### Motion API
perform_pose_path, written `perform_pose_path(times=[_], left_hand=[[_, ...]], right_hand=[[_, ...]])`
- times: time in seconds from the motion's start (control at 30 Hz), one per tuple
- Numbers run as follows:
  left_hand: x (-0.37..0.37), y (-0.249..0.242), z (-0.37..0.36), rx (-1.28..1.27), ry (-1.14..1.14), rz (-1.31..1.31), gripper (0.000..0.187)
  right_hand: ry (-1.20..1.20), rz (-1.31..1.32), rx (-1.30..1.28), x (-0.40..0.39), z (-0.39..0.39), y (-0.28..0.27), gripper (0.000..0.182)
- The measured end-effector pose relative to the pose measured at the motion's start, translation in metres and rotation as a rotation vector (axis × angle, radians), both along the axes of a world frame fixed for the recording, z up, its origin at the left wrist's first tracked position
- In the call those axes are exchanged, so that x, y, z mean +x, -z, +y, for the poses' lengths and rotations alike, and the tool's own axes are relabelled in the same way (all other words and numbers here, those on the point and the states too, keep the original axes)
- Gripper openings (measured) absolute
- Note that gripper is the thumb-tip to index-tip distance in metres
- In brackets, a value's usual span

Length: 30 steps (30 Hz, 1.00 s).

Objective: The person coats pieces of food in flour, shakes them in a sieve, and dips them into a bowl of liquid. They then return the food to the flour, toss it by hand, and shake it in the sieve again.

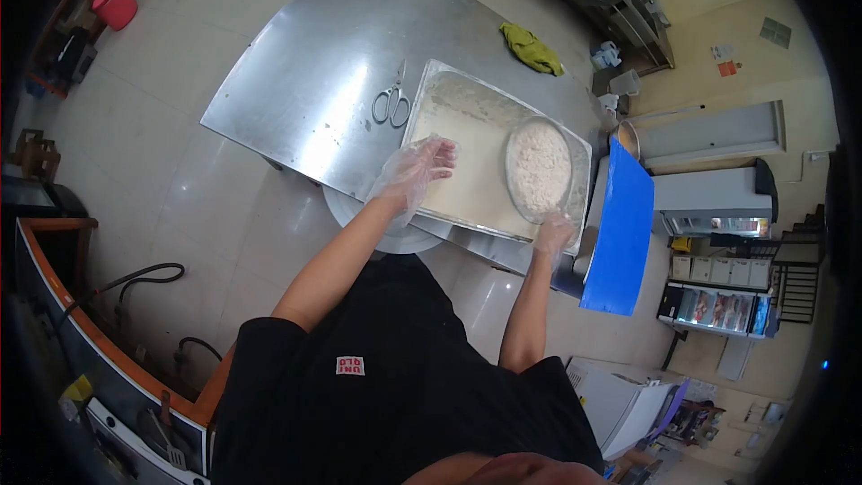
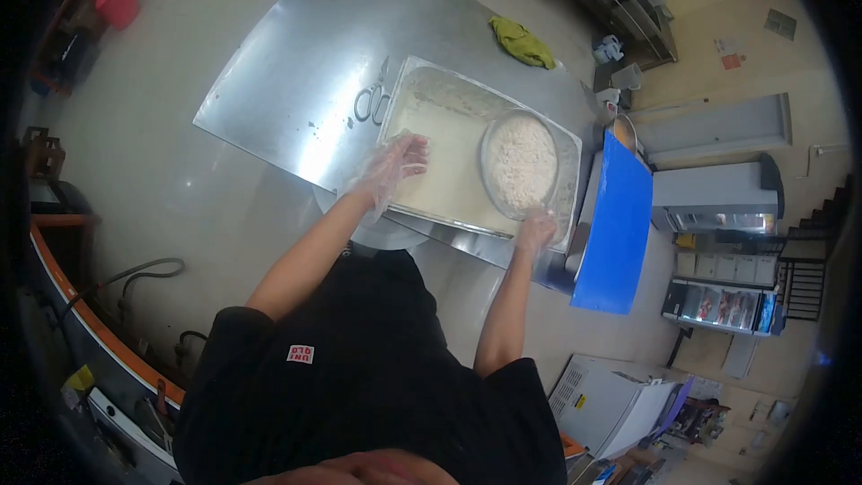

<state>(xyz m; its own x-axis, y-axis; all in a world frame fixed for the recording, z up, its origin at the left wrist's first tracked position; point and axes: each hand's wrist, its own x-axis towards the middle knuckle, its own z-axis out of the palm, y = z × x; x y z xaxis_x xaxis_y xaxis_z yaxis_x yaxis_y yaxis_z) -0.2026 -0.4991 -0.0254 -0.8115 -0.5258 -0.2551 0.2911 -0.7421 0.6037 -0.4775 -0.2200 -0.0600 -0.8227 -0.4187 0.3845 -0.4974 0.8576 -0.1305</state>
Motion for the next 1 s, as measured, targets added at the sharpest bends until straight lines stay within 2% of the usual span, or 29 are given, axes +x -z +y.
perform_pose_path(times=[0.03,0.13,0.2,0.27,0.33,0.37,0.4,0.47,0.53,0.63,0.73,0.83,0.93,0.97,1.0], left_hand=[[-0.001,0.003,0.004,0.014,0.003,0.006,0.037],[-0.001,0.005,0.004,-0.024,-0.024,0.005,0.039],[0.003,0.002,0.007,-0.016,0.009,-0.019,0.039],[-0.001,-0.003,0.002,-0.014,-0.001,-0.029,0.04],[-0.003,-0.001,0.003,0.008,-0.016,-0.051,0.04],[-0.002,-0.004,0.0,-0.006,-0.007,-0.042,0.038],[0.005,-0.005,0.005,-0.007,0.013,-0.045,0.037],[0.003,-0.003,0.001,0.004,0.008,-0.019,0.034],[-0.002,0.008,0.0,0.049,-0.005,0.009,0.034],[0.002,0.005,-0.001,0.05,0.013,0.036,0.034],[0.004,0.0,0.001,0.04,0.012,0.027,0.033],[0.002,0.0,-0.002,0.07,-0.003,-0.002,0.034],[0.004,0.004,-0.001,0.046,0.027,0.07,0.033],[0.002,0.003,-0.002,0.049,0.011,0.067,0.033],[0.001,0.003,-0.003,0.053,-0.002,0.061,0.033]], right_hand=[[0.0,-0.098,-0.208,0.011,0.0,-0.004,0.031],[0.235,-0.3,-0.349,0.05,-0.023,-0.079,0.033],[0.153,-0.165,-0.265,0.018,0.006,-0.028,0.034],[0.087,-0.124,-0.216,0.002,0.006,-0.025,0.034],[0.077,-0.198,-0.181,0.023,0.004,-0.064,0.034],[0.078,-0.103,-0.157,0.005,0.011,-0.043,0.034],[0.089,-0.02,-0.12,-0.022,0.038,0.0,0.034],[0.064,0.028,-0.109,-0.033,0.037,-0.002,0.035],[0.03,-0.072,-0.139,0.007,0.013,-0.068,0.035],[0.23,-0.183,-0.321,-0.025,0.031,-0.049,0.036],[-0.009,0.036,-0.261,-0.043,0.04,-0.032,0.038],[0.166,-0.212,-0.375,-0.015,0.028,-0.076,0.035],[0.118,0.342,0.713,-0.097,0.075,0.004,0.033],[0.159,0.144,0.354,-0.083,0.061,-0.02,0.032],[0.193,-0.061,-0.005,-0.04,0.038,-0.067,0.031]])
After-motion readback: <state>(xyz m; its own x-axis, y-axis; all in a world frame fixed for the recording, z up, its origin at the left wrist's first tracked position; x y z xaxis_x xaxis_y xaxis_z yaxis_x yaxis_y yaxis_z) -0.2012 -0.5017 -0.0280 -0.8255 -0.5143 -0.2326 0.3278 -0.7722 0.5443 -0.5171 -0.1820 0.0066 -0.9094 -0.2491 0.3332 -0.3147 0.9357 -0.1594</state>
